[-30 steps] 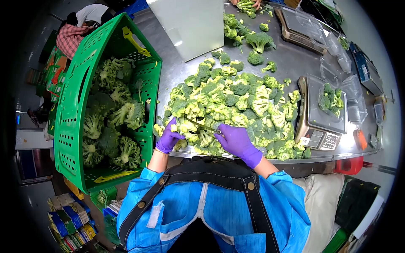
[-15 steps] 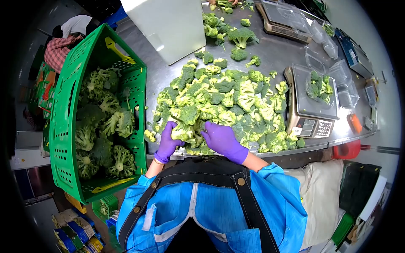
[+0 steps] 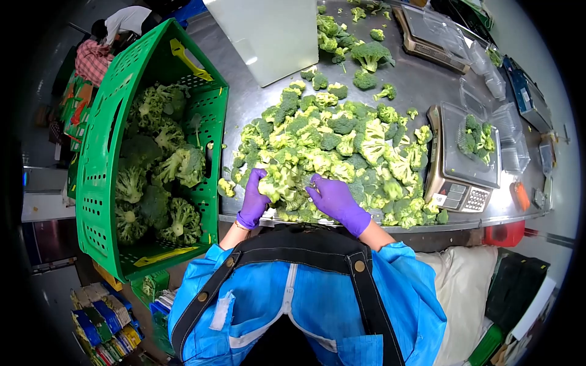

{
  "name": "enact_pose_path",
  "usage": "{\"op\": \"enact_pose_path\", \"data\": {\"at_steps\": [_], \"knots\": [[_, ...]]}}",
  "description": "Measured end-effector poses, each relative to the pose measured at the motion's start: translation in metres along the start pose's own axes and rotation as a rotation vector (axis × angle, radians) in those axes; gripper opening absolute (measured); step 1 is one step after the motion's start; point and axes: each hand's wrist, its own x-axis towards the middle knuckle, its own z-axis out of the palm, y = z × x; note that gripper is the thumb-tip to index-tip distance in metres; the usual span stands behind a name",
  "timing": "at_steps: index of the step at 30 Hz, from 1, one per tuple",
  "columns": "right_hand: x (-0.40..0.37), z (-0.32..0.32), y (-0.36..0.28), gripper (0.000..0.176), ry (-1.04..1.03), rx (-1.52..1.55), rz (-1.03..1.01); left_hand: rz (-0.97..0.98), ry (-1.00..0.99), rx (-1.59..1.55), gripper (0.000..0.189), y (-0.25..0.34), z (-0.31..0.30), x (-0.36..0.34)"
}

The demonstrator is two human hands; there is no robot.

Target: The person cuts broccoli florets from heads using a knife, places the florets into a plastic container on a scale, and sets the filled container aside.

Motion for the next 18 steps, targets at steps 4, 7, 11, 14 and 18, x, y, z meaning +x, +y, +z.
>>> {"op": "enact_pose_path", "data": {"at_steps": [4, 7, 11, 14, 18], "knots": [[0.003, 0.008, 0.0, 0.029, -0.034, -0.011, 0.007, 0.26, -0.221, 0.061, 0.043, 0.013, 0.012, -0.008], [0.004, 0.011, -0.001, 0.027, -0.038, 0.051, 0.079, 0.121, -0.168, -0.225, 0.043, 0.01, 0.012, -0.011], [0.0, 0.016, 0.006, 0.023, 0.128, 0.486, 0.108, -0.244, -0.2, -0.716, 0.063, 0.001, -0.032, -0.042], [-0.006, -0.003, -0.004, 0.02, 0.114, 0.642, 0.197, -0.268, -0.19, -0.793, 0.079, -0.013, -0.078, -0.105], [-0.008, -0.003, 0.0, 0.015, 0.166, 0.759, 0.215, -0.635, -0.074, -0.667, 0.068, -0.128, -0.146, -0.201]]}}
